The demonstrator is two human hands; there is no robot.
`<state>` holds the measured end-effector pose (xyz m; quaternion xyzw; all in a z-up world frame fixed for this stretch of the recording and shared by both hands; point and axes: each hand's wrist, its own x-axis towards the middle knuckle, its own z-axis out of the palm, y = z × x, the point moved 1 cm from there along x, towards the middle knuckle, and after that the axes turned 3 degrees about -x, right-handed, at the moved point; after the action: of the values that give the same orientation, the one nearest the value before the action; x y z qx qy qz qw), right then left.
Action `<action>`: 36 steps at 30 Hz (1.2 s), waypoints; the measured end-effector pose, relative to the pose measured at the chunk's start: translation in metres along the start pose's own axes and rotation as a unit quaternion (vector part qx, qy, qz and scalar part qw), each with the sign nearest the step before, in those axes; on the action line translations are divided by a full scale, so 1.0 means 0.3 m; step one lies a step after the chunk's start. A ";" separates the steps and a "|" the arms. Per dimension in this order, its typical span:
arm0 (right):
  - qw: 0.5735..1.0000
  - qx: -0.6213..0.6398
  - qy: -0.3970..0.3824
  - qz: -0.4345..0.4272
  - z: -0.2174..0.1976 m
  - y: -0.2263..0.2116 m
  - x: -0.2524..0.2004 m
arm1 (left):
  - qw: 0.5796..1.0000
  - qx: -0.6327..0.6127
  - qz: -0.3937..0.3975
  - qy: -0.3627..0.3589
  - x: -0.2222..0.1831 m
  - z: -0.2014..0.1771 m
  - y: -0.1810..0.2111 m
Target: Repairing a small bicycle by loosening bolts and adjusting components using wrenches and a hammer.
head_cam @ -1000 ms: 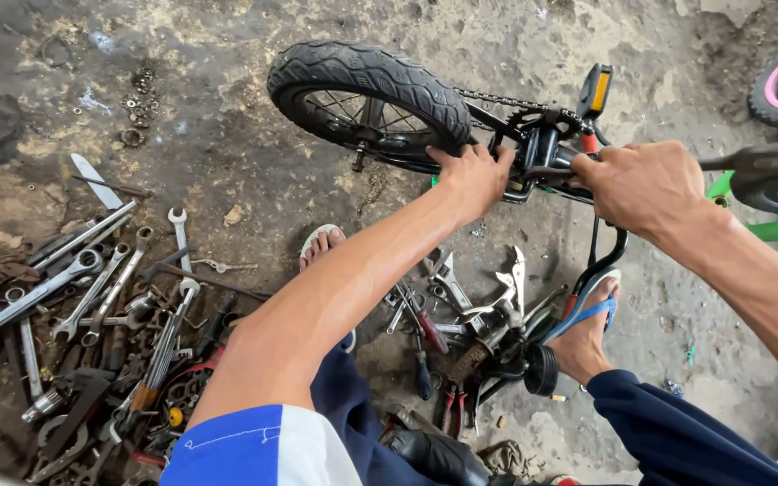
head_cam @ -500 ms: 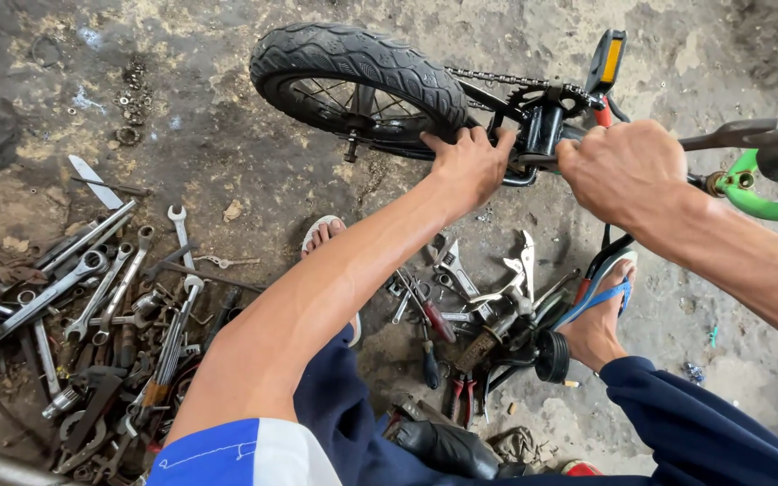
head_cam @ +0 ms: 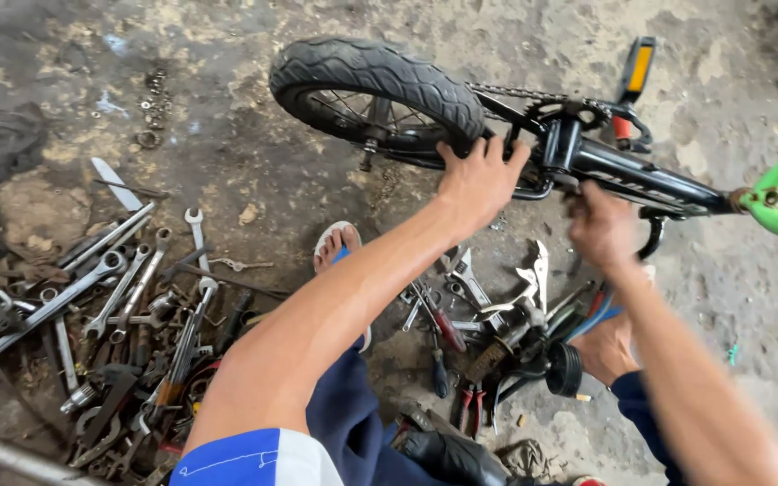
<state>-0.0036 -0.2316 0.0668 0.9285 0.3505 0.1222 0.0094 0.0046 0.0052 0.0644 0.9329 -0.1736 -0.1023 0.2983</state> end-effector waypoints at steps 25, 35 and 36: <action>0.967 -0.227 -0.117 0.001 -0.429 -0.079 0.137 | 0.996 0.075 -0.006 0.050 0.040 0.053 -0.004; 0.859 -0.403 -0.273 -0.160 -0.414 -0.121 0.322 | 0.998 0.051 -0.029 0.032 0.077 0.081 -0.020; 0.859 -0.401 -0.274 -0.159 -0.411 -0.107 0.319 | 0.998 0.052 -0.030 0.029 0.075 0.070 -0.018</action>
<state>0.0160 -0.1532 0.2042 0.7718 0.3974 -0.0102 0.4963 0.0206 -0.0104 0.0424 0.9544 -0.1421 -0.0746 0.2517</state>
